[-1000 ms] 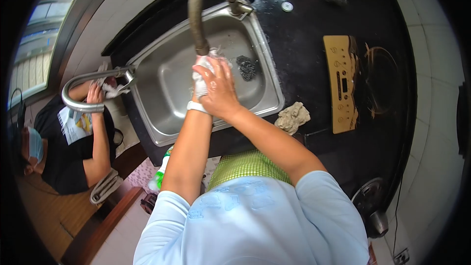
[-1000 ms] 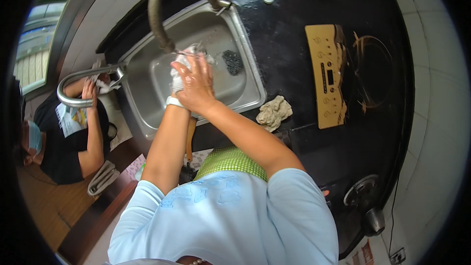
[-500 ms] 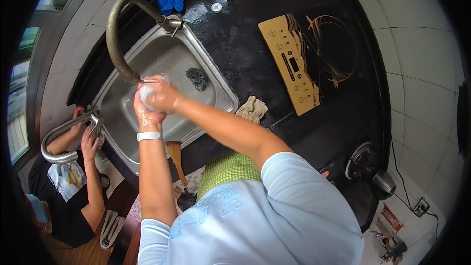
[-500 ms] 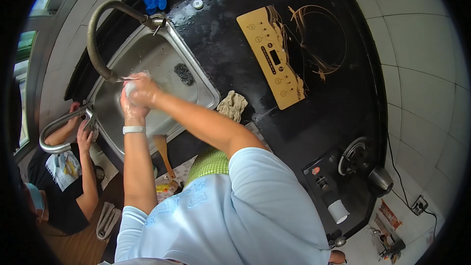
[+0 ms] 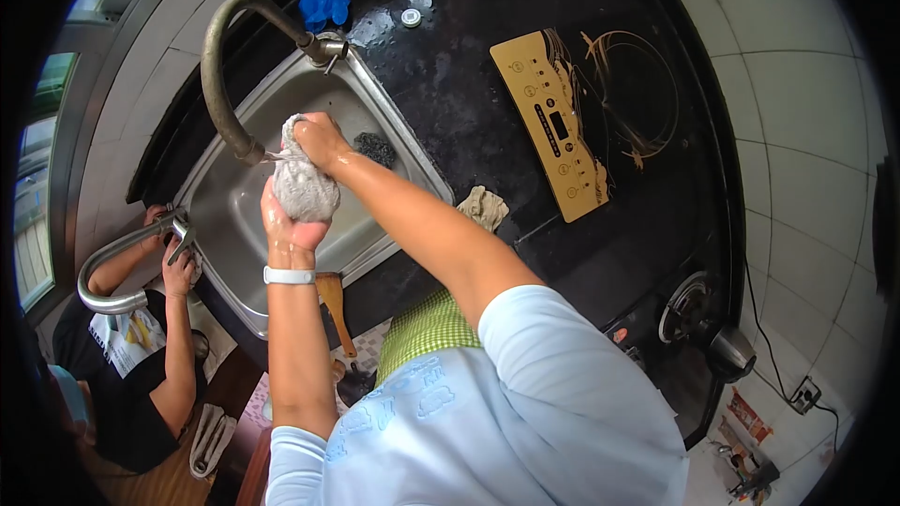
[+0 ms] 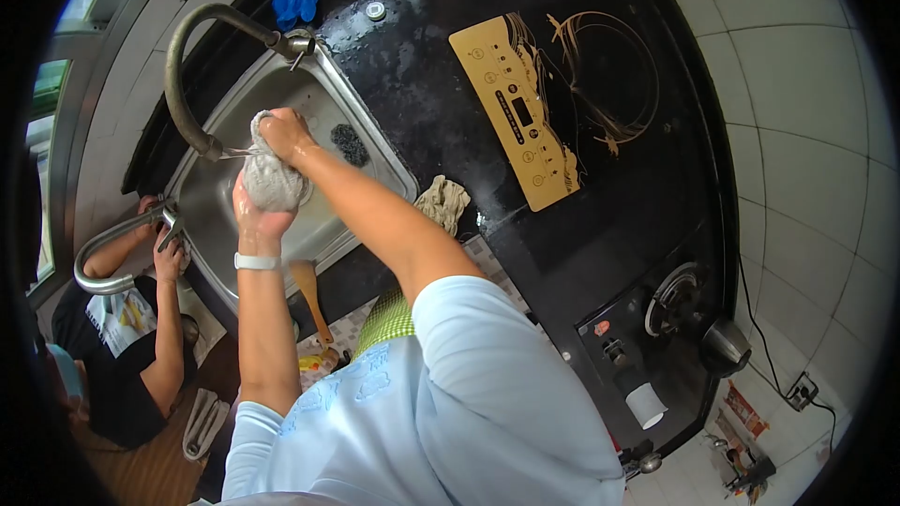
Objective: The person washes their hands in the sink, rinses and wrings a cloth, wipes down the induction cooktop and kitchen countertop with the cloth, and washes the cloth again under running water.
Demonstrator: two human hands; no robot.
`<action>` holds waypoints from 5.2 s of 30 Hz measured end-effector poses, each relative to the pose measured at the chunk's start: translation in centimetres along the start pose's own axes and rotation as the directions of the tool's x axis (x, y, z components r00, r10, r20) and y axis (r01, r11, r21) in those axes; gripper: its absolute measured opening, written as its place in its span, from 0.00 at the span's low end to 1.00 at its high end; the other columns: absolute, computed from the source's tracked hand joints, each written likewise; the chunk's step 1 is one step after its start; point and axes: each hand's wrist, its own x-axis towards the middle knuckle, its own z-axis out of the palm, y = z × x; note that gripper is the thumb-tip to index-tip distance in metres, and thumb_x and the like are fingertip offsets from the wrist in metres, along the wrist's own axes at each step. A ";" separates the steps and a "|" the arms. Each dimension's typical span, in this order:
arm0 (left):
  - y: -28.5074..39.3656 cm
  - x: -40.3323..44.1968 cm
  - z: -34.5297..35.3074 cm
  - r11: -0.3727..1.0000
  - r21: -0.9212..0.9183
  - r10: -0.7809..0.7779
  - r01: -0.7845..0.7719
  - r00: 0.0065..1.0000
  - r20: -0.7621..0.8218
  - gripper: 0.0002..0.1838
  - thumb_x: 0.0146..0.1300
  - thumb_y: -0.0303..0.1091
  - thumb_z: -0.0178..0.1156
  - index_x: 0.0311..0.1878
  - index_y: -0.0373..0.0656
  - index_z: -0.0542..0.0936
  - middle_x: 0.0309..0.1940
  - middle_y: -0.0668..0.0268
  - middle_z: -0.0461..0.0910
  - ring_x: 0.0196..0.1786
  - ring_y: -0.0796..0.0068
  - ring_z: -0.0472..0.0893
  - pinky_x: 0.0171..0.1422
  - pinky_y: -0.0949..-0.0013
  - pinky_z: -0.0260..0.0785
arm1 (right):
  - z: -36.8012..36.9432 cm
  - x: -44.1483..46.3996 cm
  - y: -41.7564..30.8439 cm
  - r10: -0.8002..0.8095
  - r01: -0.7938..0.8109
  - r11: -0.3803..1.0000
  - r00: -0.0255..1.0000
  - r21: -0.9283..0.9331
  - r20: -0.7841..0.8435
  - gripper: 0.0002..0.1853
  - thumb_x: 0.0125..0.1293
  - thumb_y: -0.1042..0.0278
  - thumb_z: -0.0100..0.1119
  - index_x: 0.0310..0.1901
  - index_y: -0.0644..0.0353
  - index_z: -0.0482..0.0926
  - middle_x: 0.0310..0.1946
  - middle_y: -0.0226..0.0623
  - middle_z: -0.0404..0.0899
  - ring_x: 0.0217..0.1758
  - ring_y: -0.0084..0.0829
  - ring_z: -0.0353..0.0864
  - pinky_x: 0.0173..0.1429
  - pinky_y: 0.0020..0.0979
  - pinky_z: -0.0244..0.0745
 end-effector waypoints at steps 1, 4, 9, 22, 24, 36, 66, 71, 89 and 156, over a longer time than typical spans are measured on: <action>0.0 -0.7 0.6 0.998 -0.066 0.001 -0.001 1.000 0.003 0.20 0.64 0.46 0.42 0.48 0.44 0.76 0.42 0.65 0.79 0.45 0.65 0.78 0.54 0.62 0.69 | 0.8 -1.9 -0.7 -0.250 0.252 0.965 0.968 -0.072 0.037 0.11 0.48 0.73 0.55 0.36 0.61 0.78 0.36 0.37 0.80 0.43 0.26 0.78 0.49 0.26 0.72; 1.5 -0.7 -0.1 0.990 -0.064 0.110 -0.122 0.979 -0.170 0.18 0.64 0.49 0.46 0.43 0.47 0.76 0.45 0.66 0.77 0.49 0.66 0.75 0.58 0.66 0.65 | 3.5 -3.6 0.6 -0.683 0.657 0.711 0.730 -0.249 -0.022 0.14 0.48 0.72 0.57 0.40 0.60 0.77 0.39 0.38 0.79 0.45 0.31 0.78 0.51 0.26 0.72; -0.1 1.8 -5.2 0.992 0.005 0.120 -0.129 0.934 0.338 0.15 0.65 0.46 0.47 0.47 0.46 0.73 0.43 0.66 0.76 0.47 0.69 0.76 0.54 0.66 0.68 | 4.6 -7.4 -0.2 -0.799 0.742 0.511 0.596 -0.434 0.080 0.16 0.38 0.68 0.57 0.33 0.60 0.76 0.40 0.47 0.76 0.52 0.48 0.71 0.60 0.44 0.64; -3.2 -1.1 0.5 0.149 0.759 0.889 -0.634 0.422 0.178 0.03 0.55 0.24 0.56 0.33 0.36 0.76 0.31 0.67 0.76 0.35 0.79 0.73 0.42 0.75 0.66 | 3.8 -3.6 2.3 0.091 0.018 0.881 0.974 0.473 -0.206 0.10 0.57 0.66 0.46 0.31 0.63 0.75 0.29 0.37 0.76 0.32 0.25 0.74 0.35 0.32 0.73; -3.1 -1.3 0.6 -0.105 0.798 0.897 -0.594 0.290 0.333 0.02 0.53 0.23 0.57 0.31 0.37 0.76 0.30 0.67 0.77 0.35 0.78 0.73 0.42 0.74 0.66 | 3.5 -2.9 4.2 0.098 -0.021 0.777 0.991 0.629 -0.088 0.16 0.59 0.61 0.38 0.32 0.61 0.76 0.30 0.39 0.76 0.31 0.33 0.77 0.37 0.35 0.74; -1.6 -2.2 -0.3 -0.426 0.647 0.546 -0.633 0.391 0.741 0.05 0.43 0.21 0.56 0.26 0.41 0.76 0.28 0.59 0.77 0.36 0.62 0.77 0.43 0.68 0.69 | 2.7 -7.2 -0.8 0.487 -0.398 0.480 0.862 0.782 0.140 0.16 0.60 0.60 0.34 0.35 0.59 0.72 0.37 0.42 0.75 0.39 0.39 0.77 0.45 0.38 0.75; -0.4 0.2 0.2 0.995 -0.090 0.044 -0.049 0.998 -0.053 0.13 0.63 0.43 0.51 0.34 0.43 0.75 0.31 0.63 0.79 0.33 0.67 0.78 0.41 0.64 0.72 | 3.6 -6.1 0.0 -0.810 0.412 0.475 0.550 -0.777 -0.203 0.07 0.43 0.64 0.55 0.20 0.58 0.72 0.19 0.45 0.73 0.23 0.50 0.73 0.28 0.44 0.68; -0.8 0.3 0.8 0.997 0.037 0.067 -0.065 0.997 -0.044 0.10 0.63 0.36 0.47 0.37 0.43 0.76 0.34 0.64 0.79 0.36 0.68 0.80 0.44 0.64 0.74 | 0.4 -2.7 -2.4 -0.403 0.003 0.687 0.834 -0.727 -0.378 0.13 0.44 0.58 0.53 0.26 0.60 0.77 0.30 0.51 0.78 0.33 0.50 0.77 0.37 0.44 0.72; 1.1 1.2 -4.7 0.929 0.344 0.134 -0.141 0.990 0.042 0.13 0.61 0.33 0.52 0.47 0.40 0.75 0.45 0.62 0.78 0.46 0.67 0.79 0.52 0.65 0.72 | 3.3 -1.2 4.1 -0.371 0.337 0.927 0.754 -0.164 -0.543 0.10 0.50 0.66 0.50 0.30 0.64 0.73 0.30 0.53 0.76 0.38 0.54 0.75 0.44 0.44 0.70; -3.6 -2.3 1.3 0.955 0.275 0.102 -0.111 0.994 0.046 0.26 0.63 0.51 0.47 0.55 0.40 0.67 0.53 0.56 0.70 0.57 0.54 0.69 0.64 0.48 0.58 | 1.8 -10.9 -3.3 -0.253 0.142 0.920 0.927 -0.365 -0.277 0.26 0.40 0.44 0.66 0.34 0.59 0.78 0.42 0.49 0.71 0.44 0.49 0.74 0.47 0.42 0.72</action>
